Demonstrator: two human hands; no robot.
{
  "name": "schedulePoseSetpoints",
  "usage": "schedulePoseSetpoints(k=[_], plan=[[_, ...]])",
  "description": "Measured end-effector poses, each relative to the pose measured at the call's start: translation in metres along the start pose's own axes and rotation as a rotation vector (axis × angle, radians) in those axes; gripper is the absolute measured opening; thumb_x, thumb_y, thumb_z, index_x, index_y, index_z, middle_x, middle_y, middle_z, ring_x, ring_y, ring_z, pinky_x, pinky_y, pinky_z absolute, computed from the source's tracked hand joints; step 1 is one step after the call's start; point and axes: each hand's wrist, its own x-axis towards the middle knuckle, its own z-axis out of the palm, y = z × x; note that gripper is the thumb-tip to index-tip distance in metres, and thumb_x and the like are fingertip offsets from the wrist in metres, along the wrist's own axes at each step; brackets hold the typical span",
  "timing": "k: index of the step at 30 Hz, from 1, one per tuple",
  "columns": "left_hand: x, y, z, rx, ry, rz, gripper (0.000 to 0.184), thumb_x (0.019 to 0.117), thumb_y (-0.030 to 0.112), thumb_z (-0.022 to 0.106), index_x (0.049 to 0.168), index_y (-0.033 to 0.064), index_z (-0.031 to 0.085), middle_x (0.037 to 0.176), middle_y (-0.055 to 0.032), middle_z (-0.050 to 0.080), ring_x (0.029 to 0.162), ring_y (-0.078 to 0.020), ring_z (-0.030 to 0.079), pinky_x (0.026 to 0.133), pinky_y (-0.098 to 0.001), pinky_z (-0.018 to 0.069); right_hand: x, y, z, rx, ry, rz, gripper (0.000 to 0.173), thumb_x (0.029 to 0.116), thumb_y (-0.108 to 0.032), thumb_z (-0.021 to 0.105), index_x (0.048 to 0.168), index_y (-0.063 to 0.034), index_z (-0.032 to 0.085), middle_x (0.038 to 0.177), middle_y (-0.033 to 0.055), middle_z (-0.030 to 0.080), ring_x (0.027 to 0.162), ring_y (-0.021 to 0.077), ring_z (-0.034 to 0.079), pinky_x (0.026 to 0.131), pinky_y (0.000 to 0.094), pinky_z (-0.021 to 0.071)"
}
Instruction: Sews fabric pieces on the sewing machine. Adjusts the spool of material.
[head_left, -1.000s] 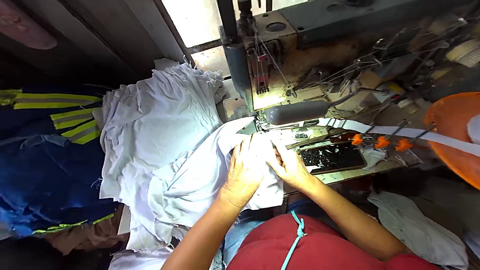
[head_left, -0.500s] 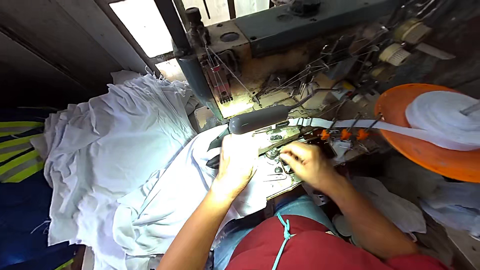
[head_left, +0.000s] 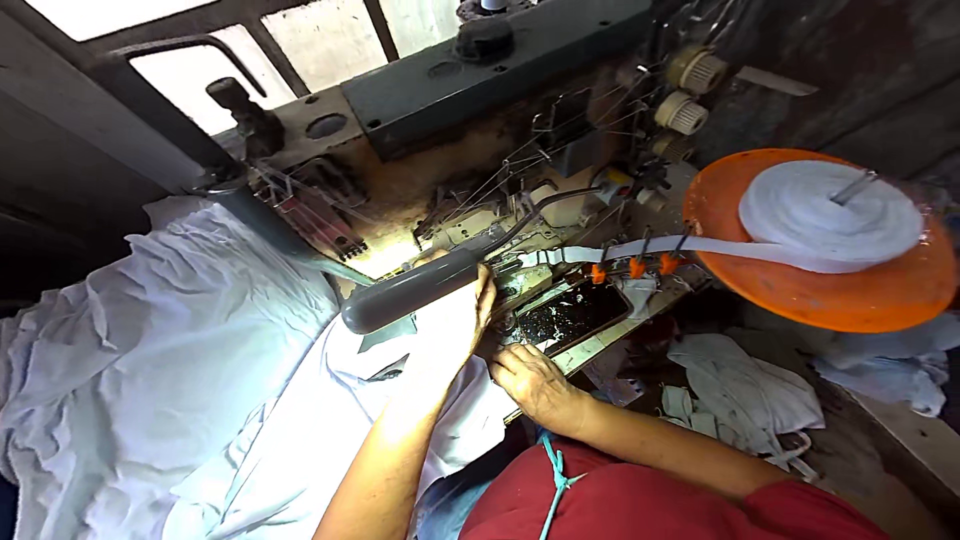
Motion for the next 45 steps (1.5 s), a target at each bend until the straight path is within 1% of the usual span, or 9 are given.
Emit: schedulePoseSetpoints(k=[7,15,20,23,29,35,38,41,45], plan=[[0.010,-0.004,-0.015,0.139,-0.162,0.136,0.010,0.0956,0.006,0.066,0.094,-0.0032,0.071,0.101,-0.0217,0.070,0.103,-0.0420,0.066,0.088,-0.0558,0.0507,0.006,-0.001,0.004,-0.073,0.033,-0.008,0.014,0.0920,-0.001,0.060,0.085,-0.0047,0.071,0.090,0.0113,0.069,0.088,0.0281,0.068,0.072,0.0389,0.0553],[0.010,-0.014,-0.022,0.221,-0.050,0.558,0.003,0.0868,-0.004,0.066,0.085,-0.0050,0.068,0.089,-0.0207,0.071,0.092,-0.0387,0.071,0.079,-0.0521,0.0521,0.001,0.003,0.010,-0.023,0.069,0.003,0.015,0.0954,-0.006,0.059,0.089,-0.0069,0.073,0.095,0.0111,0.071,0.093,0.0291,0.068,0.076,0.0415,0.0550],[0.007,-0.013,-0.020,0.006,-0.216,0.220,0.015,0.0994,0.003,0.057,0.095,-0.0037,0.070,0.096,-0.0208,0.069,0.097,-0.0384,0.068,0.084,-0.0566,0.0517,0.001,0.004,0.009,0.010,0.052,0.017,0.018,0.0986,-0.009,0.057,0.090,-0.0065,0.072,0.095,0.0108,0.070,0.094,0.0280,0.068,0.078,0.0399,0.0546],[0.009,-0.014,-0.021,-0.009,-0.098,0.298,0.004,0.0910,0.000,0.063,0.089,-0.0027,0.066,0.088,-0.0207,0.067,0.091,-0.0391,0.068,0.084,-0.0536,0.0509,0.001,0.004,0.009,0.010,0.061,0.018,0.017,0.0983,-0.010,0.058,0.090,-0.0064,0.073,0.094,0.0102,0.070,0.093,0.0271,0.067,0.078,0.0389,0.0547],[0.000,-0.018,-0.009,-0.091,-0.105,0.027,0.027,0.1015,0.023,0.061,0.103,-0.0033,0.068,0.095,-0.0207,0.068,0.096,-0.0385,0.068,0.087,-0.0555,0.0527,0.001,0.004,0.009,0.033,0.043,0.036,0.017,0.0981,-0.013,0.059,0.094,-0.0069,0.075,0.096,0.0094,0.071,0.093,0.0265,0.068,0.080,0.0398,0.0554],[0.013,0.016,-0.042,-0.071,-0.356,-0.184,0.033,0.1028,0.026,0.062,0.122,0.0008,0.070,0.128,-0.0232,0.064,0.122,-0.0391,0.059,0.104,-0.0542,0.0425,0.000,0.007,0.007,0.017,0.025,0.027,0.018,0.0976,-0.014,0.059,0.095,-0.0059,0.075,0.097,0.0110,0.072,0.093,0.0281,0.069,0.079,0.0409,0.0561],[0.013,0.008,-0.036,-0.111,-0.201,-0.063,0.022,0.0954,0.018,0.071,0.104,-0.0004,0.077,0.104,-0.0206,0.071,0.099,-0.0357,0.067,0.090,-0.0531,0.0489,0.000,0.006,0.007,0.020,0.018,0.032,0.019,0.0973,-0.014,0.059,0.096,-0.0055,0.076,0.098,0.0118,0.072,0.094,0.0291,0.069,0.080,0.0416,0.0560],[0.003,0.000,-0.028,-0.028,-0.228,0.028,0.020,0.0958,0.012,0.070,0.110,-0.0002,0.074,0.110,-0.0197,0.069,0.107,-0.0354,0.066,0.091,-0.0505,0.0518,0.000,0.006,0.007,0.010,0.023,0.030,0.018,0.0977,-0.014,0.059,0.096,-0.0060,0.075,0.097,0.0117,0.072,0.094,0.0286,0.069,0.080,0.0407,0.0561],[-0.002,-0.024,-0.009,0.044,-0.057,0.485,0.015,0.0907,0.010,0.067,0.091,-0.0037,0.072,0.100,-0.0205,0.070,0.100,-0.0402,0.066,0.086,-0.0534,0.0507,-0.001,0.007,0.008,-0.020,0.041,0.025,0.019,0.0976,-0.016,0.059,0.093,-0.0066,0.075,0.096,0.0128,0.072,0.093,0.0308,0.069,0.078,0.0427,0.0560]])
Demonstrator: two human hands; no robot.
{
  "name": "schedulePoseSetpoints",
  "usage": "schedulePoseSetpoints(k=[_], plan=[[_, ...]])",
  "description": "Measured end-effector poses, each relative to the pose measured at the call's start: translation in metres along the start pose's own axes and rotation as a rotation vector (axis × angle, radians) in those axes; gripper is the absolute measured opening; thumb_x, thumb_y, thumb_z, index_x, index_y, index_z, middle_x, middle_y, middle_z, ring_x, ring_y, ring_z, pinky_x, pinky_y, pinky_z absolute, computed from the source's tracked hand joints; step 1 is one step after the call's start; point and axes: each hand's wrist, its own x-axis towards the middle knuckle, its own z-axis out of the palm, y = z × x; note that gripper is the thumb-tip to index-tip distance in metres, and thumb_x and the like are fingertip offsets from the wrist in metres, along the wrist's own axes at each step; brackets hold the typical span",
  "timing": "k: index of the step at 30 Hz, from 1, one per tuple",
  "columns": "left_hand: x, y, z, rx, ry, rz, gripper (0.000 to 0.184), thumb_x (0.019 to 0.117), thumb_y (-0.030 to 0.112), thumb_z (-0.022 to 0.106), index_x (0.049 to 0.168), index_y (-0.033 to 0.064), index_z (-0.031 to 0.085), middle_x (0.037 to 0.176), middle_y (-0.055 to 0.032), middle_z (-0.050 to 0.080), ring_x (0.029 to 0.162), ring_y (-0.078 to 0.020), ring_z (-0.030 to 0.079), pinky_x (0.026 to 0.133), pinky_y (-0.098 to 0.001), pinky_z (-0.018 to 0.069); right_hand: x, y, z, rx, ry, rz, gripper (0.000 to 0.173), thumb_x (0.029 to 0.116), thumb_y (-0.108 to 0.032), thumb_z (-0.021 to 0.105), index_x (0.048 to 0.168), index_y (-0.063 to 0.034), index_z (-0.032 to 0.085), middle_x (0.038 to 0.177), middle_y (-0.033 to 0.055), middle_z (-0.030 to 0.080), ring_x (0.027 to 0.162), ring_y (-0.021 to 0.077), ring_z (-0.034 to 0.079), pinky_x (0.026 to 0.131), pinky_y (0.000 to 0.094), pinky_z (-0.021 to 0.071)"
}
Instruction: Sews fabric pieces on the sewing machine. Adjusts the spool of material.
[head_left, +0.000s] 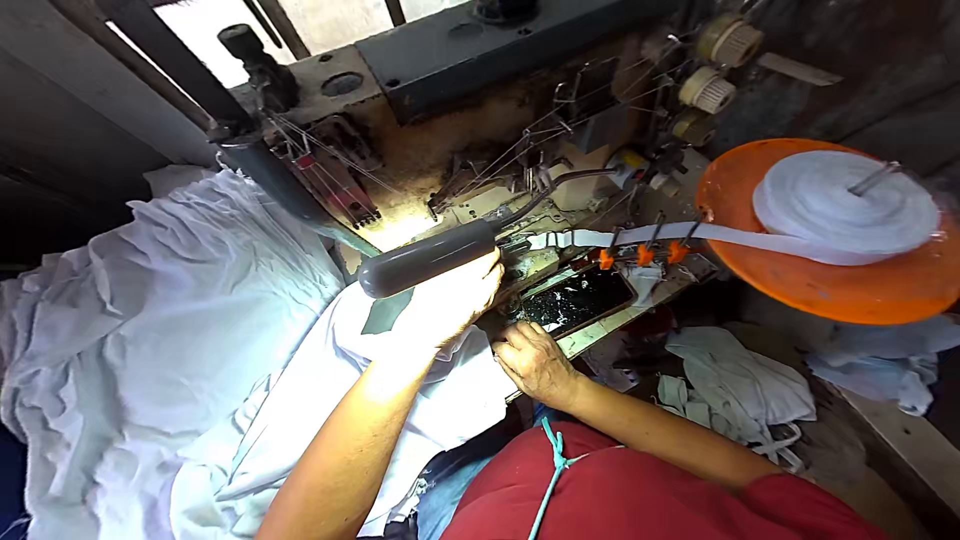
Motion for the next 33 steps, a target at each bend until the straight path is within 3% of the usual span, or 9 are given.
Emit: schedulePoseSetpoints(k=[3,6,9,11,15,20,24,28,33], plan=[[0.013,0.001,-0.010,0.095,-0.067,0.102,0.015,0.0945,0.006,0.060,0.089,-0.0037,0.070,0.096,-0.0186,0.067,0.094,-0.0364,0.066,0.082,-0.0500,0.0499,0.000,-0.001,0.000,0.005,-0.006,0.002,0.019,0.0981,-0.016,0.058,0.094,-0.0071,0.075,0.097,0.0118,0.073,0.094,0.0302,0.069,0.080,0.0424,0.0555],[0.032,0.012,-0.032,-0.004,-0.420,-0.227,0.021,0.1036,0.006,0.054,0.109,-0.0094,0.066,0.115,-0.0273,0.065,0.114,-0.0449,0.060,0.100,-0.0547,0.0434,0.000,-0.001,0.000,0.035,-0.021,0.008,0.018,0.0978,-0.014,0.059,0.097,-0.0061,0.075,0.098,0.0116,0.072,0.095,0.0287,0.069,0.081,0.0414,0.0560],[0.023,0.003,-0.015,0.046,-0.204,-0.214,0.015,0.0994,0.007,0.057,0.096,-0.0038,0.066,0.097,-0.0226,0.066,0.101,-0.0424,0.063,0.096,-0.0552,0.0443,0.000,0.000,0.001,0.033,-0.021,0.011,0.019,0.0980,-0.015,0.059,0.098,-0.0065,0.076,0.099,0.0110,0.072,0.095,0.0278,0.069,0.081,0.0404,0.0559],[0.038,0.014,-0.041,-0.062,-0.356,-0.309,0.018,0.0997,0.009,0.063,0.099,-0.0081,0.068,0.111,-0.0253,0.068,0.113,-0.0435,0.062,0.100,-0.0545,0.0441,0.000,0.000,0.001,0.033,-0.007,0.005,0.019,0.0973,-0.014,0.059,0.097,-0.0061,0.076,0.098,0.0111,0.072,0.094,0.0279,0.069,0.080,0.0407,0.0557],[-0.007,-0.003,-0.004,-0.068,-0.073,-0.247,0.033,0.1002,0.030,0.064,0.081,0.0038,0.067,0.106,-0.0149,0.066,0.105,-0.0315,0.065,0.091,-0.0482,0.0536,0.002,0.000,0.001,0.038,-0.007,0.000,0.018,0.0974,-0.015,0.059,0.095,-0.0067,0.075,0.097,0.0105,0.072,0.094,0.0272,0.069,0.081,0.0398,0.0556],[-0.017,0.018,-0.007,0.048,-0.020,-0.358,0.026,0.0993,0.024,0.063,0.086,0.0026,0.068,0.096,-0.0171,0.068,0.091,-0.0342,0.069,0.077,-0.0511,0.0561,0.003,0.000,0.001,0.035,-0.014,-0.002,0.023,0.0976,-0.021,0.058,0.099,-0.0062,0.075,0.099,0.0112,0.073,0.095,0.0285,0.069,0.080,0.0414,0.0551],[-0.048,0.041,0.000,0.041,0.174,-0.269,0.026,0.1019,0.021,0.057,0.087,0.0059,0.072,0.097,-0.0135,0.073,0.092,-0.0298,0.070,0.078,-0.0464,0.0562,0.002,0.001,0.000,0.080,0.013,-0.015,0.029,0.1009,-0.024,0.054,0.104,-0.0051,0.075,0.103,0.0128,0.073,0.098,0.0292,0.070,0.082,0.0436,0.0557],[-0.091,0.052,-0.010,0.135,0.247,-0.345,0.027,0.1013,0.021,0.054,0.094,0.0086,0.077,0.099,-0.0104,0.077,0.100,-0.0259,0.072,0.096,-0.0447,0.0516,0.003,0.001,-0.003,0.218,0.010,0.019,0.038,0.1042,-0.030,0.050,0.109,-0.0004,0.074,0.109,0.0162,0.073,0.105,0.0295,0.069,0.093,0.0418,0.0544],[-0.106,0.049,-0.025,0.159,0.306,-0.462,0.023,0.0975,0.016,0.058,0.091,0.0041,0.077,0.098,-0.0134,0.075,0.099,-0.0280,0.070,0.089,-0.0407,0.0523,0.021,-0.014,-0.004,0.471,-0.070,0.144,0.047,0.0987,-0.032,0.064,0.125,0.0077,0.066,0.117,0.0200,0.071,0.109,0.0246,0.069,0.097,0.0348,0.0550]])
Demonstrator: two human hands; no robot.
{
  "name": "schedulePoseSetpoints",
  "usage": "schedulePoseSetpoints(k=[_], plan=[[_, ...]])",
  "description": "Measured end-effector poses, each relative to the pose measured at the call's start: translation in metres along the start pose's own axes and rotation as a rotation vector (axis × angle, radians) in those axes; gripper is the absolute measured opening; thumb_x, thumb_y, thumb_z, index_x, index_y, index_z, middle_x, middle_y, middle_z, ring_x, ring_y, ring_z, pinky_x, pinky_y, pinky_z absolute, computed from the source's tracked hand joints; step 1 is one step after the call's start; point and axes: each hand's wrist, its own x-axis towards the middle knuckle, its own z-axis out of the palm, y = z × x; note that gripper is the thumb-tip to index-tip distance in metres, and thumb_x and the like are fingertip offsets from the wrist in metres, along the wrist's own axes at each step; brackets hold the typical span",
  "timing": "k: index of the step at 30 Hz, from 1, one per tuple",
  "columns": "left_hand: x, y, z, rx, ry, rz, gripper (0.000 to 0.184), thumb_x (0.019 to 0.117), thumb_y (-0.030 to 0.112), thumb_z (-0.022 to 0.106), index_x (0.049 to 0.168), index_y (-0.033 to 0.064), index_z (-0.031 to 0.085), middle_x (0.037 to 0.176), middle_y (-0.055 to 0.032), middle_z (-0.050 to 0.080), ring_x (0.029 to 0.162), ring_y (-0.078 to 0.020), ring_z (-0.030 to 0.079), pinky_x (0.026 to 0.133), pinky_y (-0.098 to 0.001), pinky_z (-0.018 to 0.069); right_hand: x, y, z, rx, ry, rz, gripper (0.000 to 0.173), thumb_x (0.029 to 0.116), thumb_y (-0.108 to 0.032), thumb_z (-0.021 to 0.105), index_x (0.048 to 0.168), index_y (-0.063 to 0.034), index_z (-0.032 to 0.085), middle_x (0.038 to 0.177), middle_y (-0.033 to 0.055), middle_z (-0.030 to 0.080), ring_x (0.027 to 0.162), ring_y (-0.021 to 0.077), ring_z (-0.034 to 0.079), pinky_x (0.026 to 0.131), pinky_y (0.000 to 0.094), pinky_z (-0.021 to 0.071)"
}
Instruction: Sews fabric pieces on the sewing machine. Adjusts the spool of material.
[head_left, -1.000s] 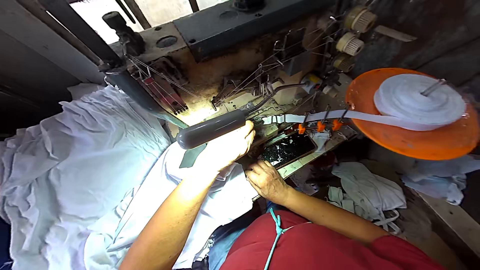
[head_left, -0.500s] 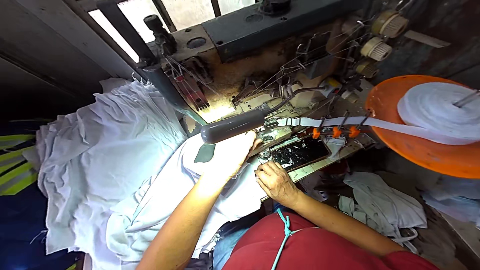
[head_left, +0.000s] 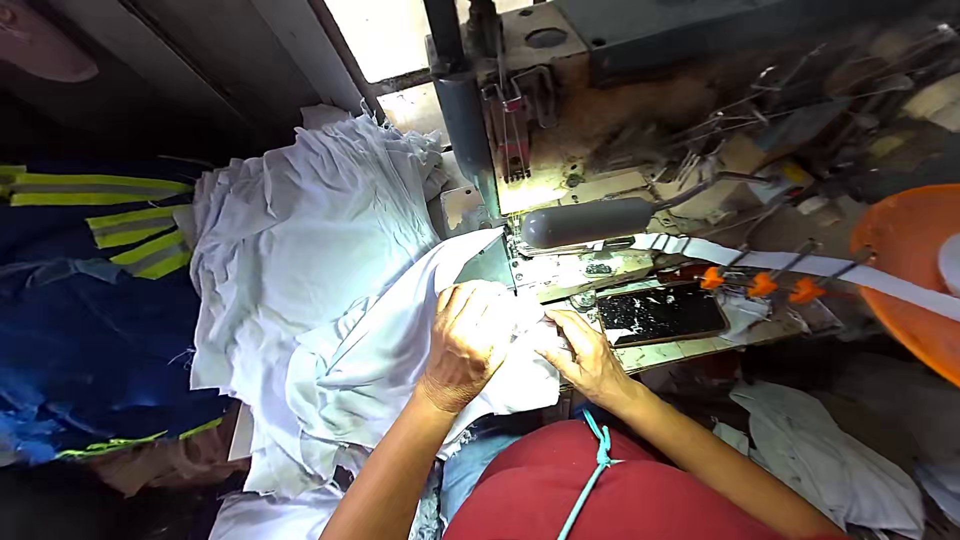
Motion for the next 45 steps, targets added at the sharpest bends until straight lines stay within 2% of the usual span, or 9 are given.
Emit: schedulePoseSetpoints(k=[6,14,20,24,27,29,35,39,45], plan=[[-0.021,0.002,0.013,0.078,-0.063,-0.035,0.027,0.0996,0.019,0.055,0.097,0.0057,0.079,0.108,-0.0146,0.076,0.110,-0.0332,0.070,0.099,-0.0461,0.0517,0.015,-0.004,0.006,0.207,-0.019,0.136,0.029,0.0960,-0.010,0.062,0.119,0.0073,0.065,0.104,0.0149,0.071,0.084,0.0112,0.067,0.075,0.0210,0.0543],[-0.007,-0.032,0.010,-0.194,-0.079,-0.145,0.027,0.0928,0.019,0.066,0.098,-0.0065,0.074,0.124,-0.0231,0.069,0.112,-0.0331,0.069,0.099,-0.0401,0.0538,0.025,-0.011,0.004,0.377,-0.086,0.285,0.025,0.0945,-0.008,0.061,0.115,0.0070,0.065,0.092,0.0076,0.067,0.074,0.0012,0.059,0.068,0.0145,0.0488],[-0.005,-0.053,0.010,-0.403,-0.070,-0.121,0.020,0.0946,0.012,0.064,0.085,-0.0051,0.065,0.117,-0.0223,0.069,0.117,-0.0233,0.066,0.103,-0.0301,0.0501,0.028,-0.010,0.006,0.141,-0.020,0.180,0.028,0.0934,-0.013,0.063,0.113,0.0068,0.068,0.100,0.0155,0.066,0.075,0.0107,0.058,0.069,0.0203,0.0486],[0.001,-0.054,0.005,-0.454,-0.110,-0.155,0.017,0.0954,0.011,0.060,0.089,-0.0039,0.065,0.114,-0.0188,0.071,0.114,-0.0192,0.066,0.102,-0.0290,0.0496,0.028,-0.014,0.002,0.057,-0.076,0.202,0.028,0.0959,-0.017,0.062,0.112,0.0051,0.068,0.096,0.0165,0.067,0.075,0.0181,0.062,0.070,0.0293,0.0524],[0.012,-0.058,-0.005,-0.514,-0.136,-0.192,0.014,0.0950,0.011,0.061,0.096,-0.0022,0.066,0.103,-0.0104,0.072,0.102,-0.0076,0.067,0.094,-0.0227,0.0524,0.031,-0.012,0.000,-0.004,-0.139,0.209,0.026,0.0982,-0.018,0.058,0.102,0.0040,0.071,0.088,0.0170,0.069,0.077,0.0263,0.066,0.072,0.0414,0.0542],[0.020,-0.061,-0.007,-0.484,-0.139,-0.192,0.014,0.0940,0.012,0.062,0.096,-0.0016,0.066,0.093,-0.0067,0.071,0.089,-0.0011,0.065,0.084,-0.0170,0.0519,0.032,-0.013,0.002,0.041,-0.119,0.192,0.024,0.0972,-0.017,0.058,0.092,0.0036,0.069,0.081,0.0155,0.066,0.073,0.0241,0.063,0.069,0.0391,0.0513],[0.036,-0.074,0.001,-0.464,-0.134,-0.188,0.013,0.0940,0.005,0.059,0.099,-0.0044,0.067,0.088,-0.0109,0.069,0.081,-0.0068,0.065,0.077,-0.0226,0.0535,0.032,-0.019,0.006,0.427,0.009,0.162,0.020,0.0941,-0.014,0.066,0.091,0.0058,0.069,0.094,0.0123,0.068,0.086,0.0075,0.065,0.077,0.0209,0.0545],[0.041,-0.068,0.004,-0.486,-0.125,-0.128,0.012,0.0937,0.002,0.058,0.098,-0.0031,0.068,0.091,-0.0114,0.069,0.084,-0.0101,0.066,0.081,-0.0231,0.0540,0.034,-0.027,0.003,0.648,0.067,0.273,0.004,0.0915,-0.003,0.064,0.089,-0.0010,0.065,0.078,-0.0061,0.062,0.069,-0.0053,0.056,0.066,0.0136,0.0488],[0.044,-0.061,0.006,-0.341,-0.130,-0.114,0.013,0.0911,0.002,0.057,0.095,-0.0014,0.069,0.089,-0.0146,0.069,0.087,-0.0250,0.068,0.083,-0.0380,0.0550,0.035,-0.029,0.014,0.582,0.216,0.228,0.017,0.0892,0.003,0.059,0.106,0.0018,0.058,0.085,-0.0016,0.069,0.076,0.0000,0.066,0.072,0.0184,0.0565]])
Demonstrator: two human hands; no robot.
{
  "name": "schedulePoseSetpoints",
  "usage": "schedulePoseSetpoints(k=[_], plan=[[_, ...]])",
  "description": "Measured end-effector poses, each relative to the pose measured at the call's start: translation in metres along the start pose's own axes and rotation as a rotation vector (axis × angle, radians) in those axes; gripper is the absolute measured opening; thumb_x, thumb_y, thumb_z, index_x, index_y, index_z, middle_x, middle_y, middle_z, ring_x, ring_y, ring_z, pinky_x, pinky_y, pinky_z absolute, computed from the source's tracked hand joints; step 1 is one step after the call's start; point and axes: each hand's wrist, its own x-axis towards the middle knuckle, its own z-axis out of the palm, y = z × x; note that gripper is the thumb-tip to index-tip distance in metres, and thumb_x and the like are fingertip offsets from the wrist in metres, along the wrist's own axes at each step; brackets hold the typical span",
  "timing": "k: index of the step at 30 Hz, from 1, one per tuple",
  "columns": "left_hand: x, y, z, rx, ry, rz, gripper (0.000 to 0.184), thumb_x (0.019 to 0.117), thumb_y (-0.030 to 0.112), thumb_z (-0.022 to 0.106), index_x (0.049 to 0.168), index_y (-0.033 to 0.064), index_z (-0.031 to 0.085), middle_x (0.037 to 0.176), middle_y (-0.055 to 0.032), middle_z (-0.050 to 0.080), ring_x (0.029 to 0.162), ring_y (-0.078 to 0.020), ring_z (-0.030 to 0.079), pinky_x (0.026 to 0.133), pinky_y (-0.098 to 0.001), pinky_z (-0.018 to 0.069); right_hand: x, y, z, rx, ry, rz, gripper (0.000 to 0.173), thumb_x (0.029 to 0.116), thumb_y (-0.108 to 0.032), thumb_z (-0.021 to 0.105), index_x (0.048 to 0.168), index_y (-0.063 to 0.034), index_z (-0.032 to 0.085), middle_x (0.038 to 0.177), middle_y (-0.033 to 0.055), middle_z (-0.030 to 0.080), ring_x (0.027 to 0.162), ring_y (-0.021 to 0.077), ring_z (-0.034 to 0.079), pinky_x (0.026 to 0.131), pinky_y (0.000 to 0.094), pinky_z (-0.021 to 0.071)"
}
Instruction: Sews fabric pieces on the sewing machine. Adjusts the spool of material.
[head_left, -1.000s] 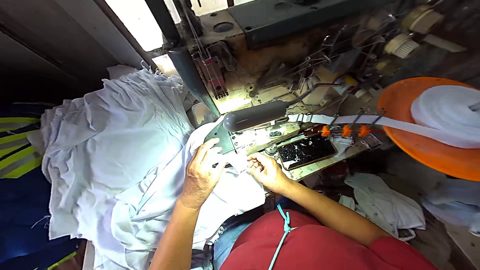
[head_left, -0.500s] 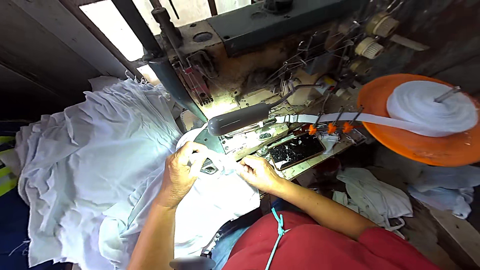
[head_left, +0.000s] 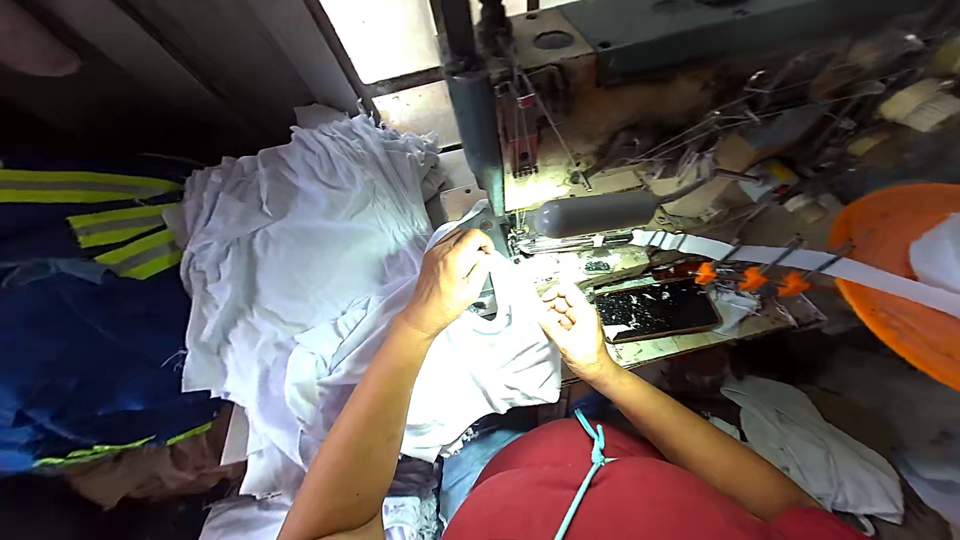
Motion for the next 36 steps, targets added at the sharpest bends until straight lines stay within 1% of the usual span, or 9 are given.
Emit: schedulePoseSetpoints(k=[5,10,14,17,20,23,30,34,36], plan=[[0.004,0.004,0.003,0.084,0.000,-0.057,0.017,0.0922,0.004,0.055,0.098,-0.0001,0.071,0.094,-0.0158,0.071,0.093,-0.0297,0.069,0.086,-0.0443,0.0540,0.010,-0.003,-0.004,-0.039,0.041,-0.129,0.021,0.0904,0.007,0.052,0.109,0.0034,0.062,0.085,-0.0022,0.068,0.078,-0.0015,0.065,0.073,0.0167,0.0553],[0.006,0.017,-0.001,0.170,-0.078,0.017,0.021,0.0907,0.004,0.056,0.104,-0.0006,0.072,0.111,-0.0178,0.071,0.109,-0.0359,0.065,0.093,-0.0523,0.0470,0.019,-0.003,-0.013,-0.278,-0.130,-0.251,0.017,0.0988,-0.006,0.056,0.102,0.0068,0.067,0.069,0.0020,0.062,0.058,0.0000,0.054,0.057,0.0151,0.0471],[0.004,0.020,-0.002,0.129,-0.127,0.096,0.024,0.0952,0.014,0.055,0.103,0.0027,0.074,0.108,-0.0121,0.072,0.109,-0.0297,0.065,0.099,-0.0491,0.0451,0.023,-0.017,-0.007,-0.404,-0.193,-0.238,0.024,0.1006,-0.012,0.056,0.112,0.0037,0.071,0.074,0.0073,0.067,0.065,0.0104,0.062,0.065,0.0266,0.0539],[0.001,0.012,0.006,0.060,-0.140,0.057,0.023,0.0961,0.014,0.054,0.100,0.0020,0.074,0.106,-0.0126,0.072,0.105,-0.0280,0.067,0.095,-0.0474,0.0496,0.027,-0.030,-0.007,-0.515,-0.261,-0.184,0.031,0.1023,-0.016,0.053,0.121,0.0001,0.072,0.089,0.0134,0.074,0.082,0.0220,0.071,0.077,0.0406,0.0579],[0.000,0.004,0.010,0.079,-0.119,0.035,0.027,0.0981,0.016,0.051,0.096,-0.0003,0.073,0.101,-0.0152,0.072,0.100,-0.0295,0.068,0.090,-0.0465,0.0520,0.030,-0.031,-0.008,-0.585,-0.301,-0.152,0.034,0.1036,-0.020,0.052,0.122,-0.0004,0.072,0.090,0.0157,0.074,0.084,0.0279,0.071,0.078,0.0456,0.0566],[0.002,0.004,0.010,0.069,-0.125,0.053,0.027,0.0977,0.015,0.051,0.094,-0.0008,0.072,0.095,-0.0153,0.070,0.094,-0.0300,0.066,0.085,-0.0473,0.0506,0.031,-0.029,-0.012,-0.624,-0.294,-0.173,0.032,0.1031,-0.018,0.052,0.117,0.0005,0.073,0.086,0.0160,0.073,0.082,0.0290,0.072,0.076,0.0459,0.0570],[-0.005,0.019,-0.002,0.247,-0.118,0.285,0.027,0.0954,0.017,0.053,0.089,0.0024,0.075,0.099,-0.0140,0.073,0.103,-0.0322,0.067,0.094,-0.0495,0.0473,0.029,-0.028,-0.013,-0.735,-0.294,-0.240,0.029,0.1029,-0.016,0.053,0.112,0.0005,0.074,0.081,0.0147,0.072,0.076,0.0291,0.072,0.070,0.0447,0.0581],[-0.020,0.040,0.003,0.486,-0.097,0.336,0.021,0.0971,0.007,0.054,0.099,-0.0021,0.073,0.108,-0.0209,0.073,0.102,-0.0386,0.069,0.083,-0.0516,0.0508,0.030,-0.025,-0.015,-0.755,-0.260,-0.271,0.027,0.1004,-0.014,0.055,0.111,0.0014,0.074,0.079,0.0139,0.071,0.072,0.0273,0.071,0.067,0.0429,0.0579],[-0.029,0.050,0.013,0.468,-0.114,0.204,0.023,0.0949,0.003,0.055,0.106,-0.0039,0.074,0.112,-0.0218,0.073,0.105,-0.0392,0.069,0.088,-0.0510,0.0538,0.029,-0.025,-0.013,-0.778,-0.253,-0.282,0.030,0.0998,-0.014,0.056,0.120,0.0021,0.072,0.077,0.0141,0.071,0.070,0.0284,0.070,0.066,0.0440,0.0576]])
